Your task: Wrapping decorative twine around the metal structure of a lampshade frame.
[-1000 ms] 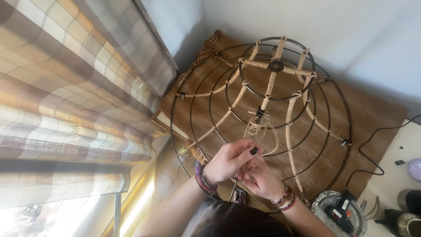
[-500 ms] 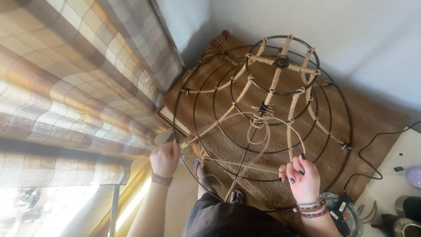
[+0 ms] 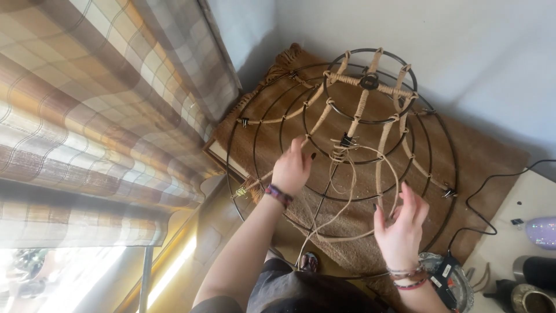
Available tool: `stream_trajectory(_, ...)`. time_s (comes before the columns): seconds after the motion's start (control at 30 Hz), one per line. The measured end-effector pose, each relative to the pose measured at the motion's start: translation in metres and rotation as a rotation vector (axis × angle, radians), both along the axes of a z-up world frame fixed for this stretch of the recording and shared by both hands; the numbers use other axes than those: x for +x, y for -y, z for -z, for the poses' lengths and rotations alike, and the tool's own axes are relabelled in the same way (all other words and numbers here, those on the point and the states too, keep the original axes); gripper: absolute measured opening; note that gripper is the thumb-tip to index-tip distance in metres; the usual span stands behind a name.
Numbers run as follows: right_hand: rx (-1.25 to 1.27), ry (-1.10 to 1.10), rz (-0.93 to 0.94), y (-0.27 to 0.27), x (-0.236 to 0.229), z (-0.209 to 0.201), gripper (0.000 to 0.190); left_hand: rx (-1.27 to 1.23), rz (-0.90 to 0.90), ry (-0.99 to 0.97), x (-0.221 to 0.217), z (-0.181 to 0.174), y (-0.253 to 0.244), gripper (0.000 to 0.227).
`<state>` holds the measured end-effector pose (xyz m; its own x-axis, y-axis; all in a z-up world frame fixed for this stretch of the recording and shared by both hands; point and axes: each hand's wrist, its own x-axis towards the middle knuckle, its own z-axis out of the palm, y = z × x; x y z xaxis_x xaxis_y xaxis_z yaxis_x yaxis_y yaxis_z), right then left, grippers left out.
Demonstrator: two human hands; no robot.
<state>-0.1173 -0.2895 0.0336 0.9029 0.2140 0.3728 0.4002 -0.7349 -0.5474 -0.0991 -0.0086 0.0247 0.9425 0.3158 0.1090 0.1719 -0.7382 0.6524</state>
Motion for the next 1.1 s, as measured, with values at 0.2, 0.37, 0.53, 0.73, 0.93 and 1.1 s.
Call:
stream_trajectory(0.2, 0.001, 0.284, -0.340, -0.025, -0.004, 0.003, 0.032, -0.372, 0.041, -0.189, -0.024, -0.028, 0.034, 0.042)
stream_trajectory(0.37, 0.293, -0.243, -0.434, -0.037, 0.008, -0.009, 0.035, -1.186, 0.042, -0.153, -0.024, 0.013, 0.063, 0.030)
stream_trajectory(0.53, 0.598, -0.858, -0.365, -0.063, 0.019, 0.002, 0.039, -0.253, 0.424, 0.253, -0.089, 0.103, 0.074, 0.022)
stream_trajectory(0.73, 0.209, -0.739, -0.541, -0.090, -0.008, 0.021, 0.022, -0.378, 0.813, 0.164, -0.065, 0.081, 0.017, 0.045)
stream_trajectory(0.93, -0.661, -0.726, -0.807, -0.079, -0.030, 0.039, 0.027, -1.886, 0.453, -0.337, -0.060, 0.030, -0.014, 0.028)
stream_trajectory(1.1, 0.993, -1.387, -0.101, -0.111, -0.004, -0.025, 0.053, -0.977, 1.142, -0.606, -0.079, 0.076, -0.028, 0.020)
